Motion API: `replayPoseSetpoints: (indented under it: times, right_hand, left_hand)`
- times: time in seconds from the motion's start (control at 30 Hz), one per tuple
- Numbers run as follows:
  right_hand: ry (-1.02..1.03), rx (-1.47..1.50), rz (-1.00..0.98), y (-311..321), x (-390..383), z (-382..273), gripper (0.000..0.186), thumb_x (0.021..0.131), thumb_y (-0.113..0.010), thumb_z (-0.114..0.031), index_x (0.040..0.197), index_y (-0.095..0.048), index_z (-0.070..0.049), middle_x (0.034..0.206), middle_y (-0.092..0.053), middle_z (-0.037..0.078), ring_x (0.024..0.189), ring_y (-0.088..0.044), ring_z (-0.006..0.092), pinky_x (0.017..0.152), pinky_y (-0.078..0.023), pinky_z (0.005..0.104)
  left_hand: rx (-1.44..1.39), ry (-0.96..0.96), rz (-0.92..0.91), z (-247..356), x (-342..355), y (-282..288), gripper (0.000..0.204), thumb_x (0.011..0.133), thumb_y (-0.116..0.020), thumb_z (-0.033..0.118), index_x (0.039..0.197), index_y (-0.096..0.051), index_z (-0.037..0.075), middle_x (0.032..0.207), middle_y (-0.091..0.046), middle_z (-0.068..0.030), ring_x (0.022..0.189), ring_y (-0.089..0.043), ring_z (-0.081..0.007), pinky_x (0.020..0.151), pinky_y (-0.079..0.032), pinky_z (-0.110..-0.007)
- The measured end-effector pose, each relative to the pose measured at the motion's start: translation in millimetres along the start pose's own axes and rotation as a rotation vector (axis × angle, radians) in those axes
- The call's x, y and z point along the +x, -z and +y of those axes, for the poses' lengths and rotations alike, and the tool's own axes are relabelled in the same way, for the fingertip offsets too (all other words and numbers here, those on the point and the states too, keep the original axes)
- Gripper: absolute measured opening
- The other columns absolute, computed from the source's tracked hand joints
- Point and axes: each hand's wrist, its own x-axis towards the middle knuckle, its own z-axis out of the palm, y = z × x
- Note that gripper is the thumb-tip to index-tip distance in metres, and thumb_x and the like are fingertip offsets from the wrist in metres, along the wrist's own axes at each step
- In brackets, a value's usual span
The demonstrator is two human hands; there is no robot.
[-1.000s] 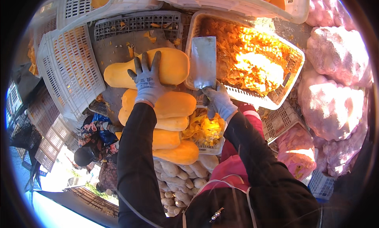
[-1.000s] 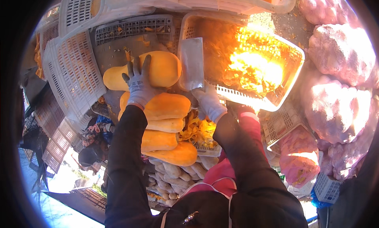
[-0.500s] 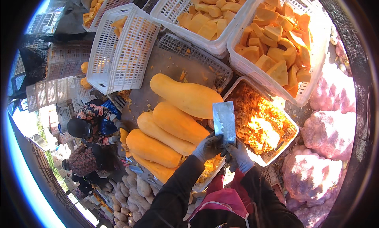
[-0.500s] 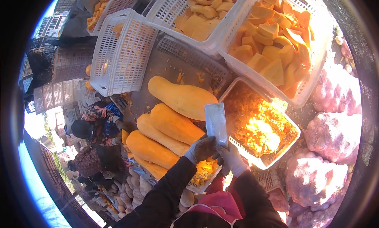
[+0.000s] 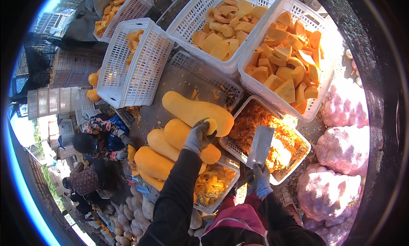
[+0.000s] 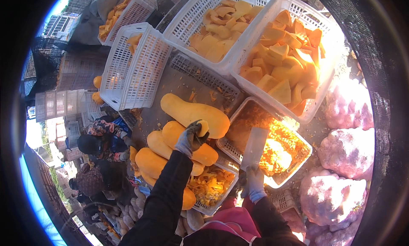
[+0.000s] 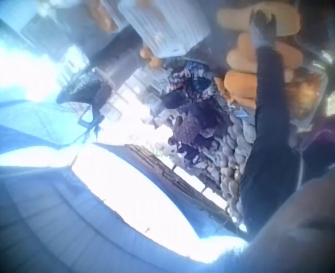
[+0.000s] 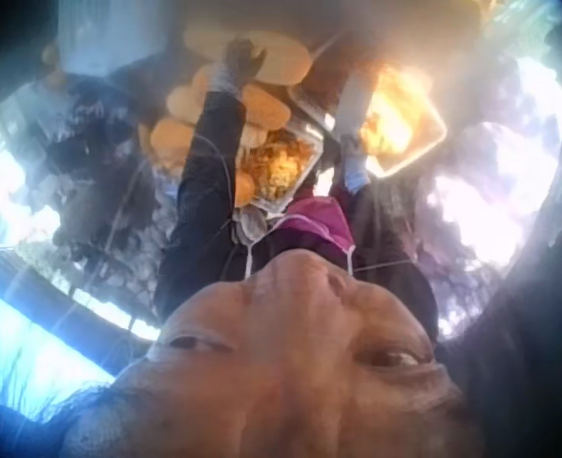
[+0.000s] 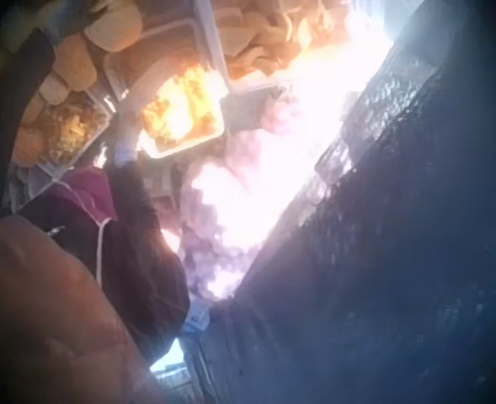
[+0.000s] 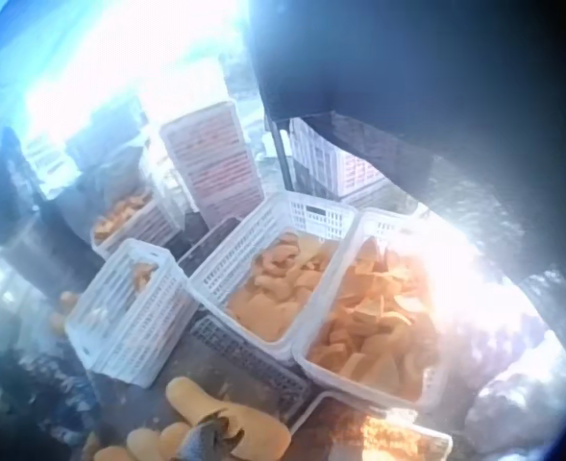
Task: The person peels a butternut squash using a peeler, then cuts it into pieces with a knife. The peeled skin and cut pieces are placed into separate baskets.
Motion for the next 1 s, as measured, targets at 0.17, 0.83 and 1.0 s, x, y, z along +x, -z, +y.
replayPoseSetpoints:
  times: [0.17,0.83,1.0]
  right_hand:
    - [-0.005,-0.326,-0.039,37.6,-5.6,39.3,0.025,0.102,-0.058,-0.021,0.119,-0.054,-0.003,0.074,-0.068,0.014,0.045,-0.057,0.0187,0.042,-0.047,0.0343]
    - [-0.163,-0.308,-0.102,-20.6,-18.7,200.7,0.032,0.097,-0.055,-0.022,0.114,-0.059,0.004,0.071,-0.064,0.016,0.06,-0.066,0.0269,0.055,-0.052,0.0409]
    - [-0.089,-0.243,-0.086,-59.1,-32.7,208.3,0.028,0.099,-0.057,-0.024,0.106,-0.06,0.003,0.072,-0.064,0.018,0.063,-0.067,0.0298,0.056,-0.051,0.0428]
  left_hand:
    - [-0.221,-0.448,-0.2,198.5,3.8,-171.7,0.035,0.097,-0.065,0.012,0.13,-0.059,0.001,0.126,-0.066,-0.0189,0.109,-0.067,-0.0355,0.093,-0.057,-0.052]
    - [2.94,-0.476,-0.36,-64.6,-28.0,98.8,0.115,0.065,-0.091,0.047,0.161,-0.03,0.03,0.163,-0.028,-0.0135,0.154,-0.018,-0.0423,0.12,-0.01,-0.071]
    - [2.848,-0.999,-0.563,-54.4,3.7,125.2,0.066,0.088,-0.062,0.037,0.15,-0.047,0.024,0.147,-0.046,-0.0128,0.143,-0.035,-0.0397,0.11,-0.023,-0.077]
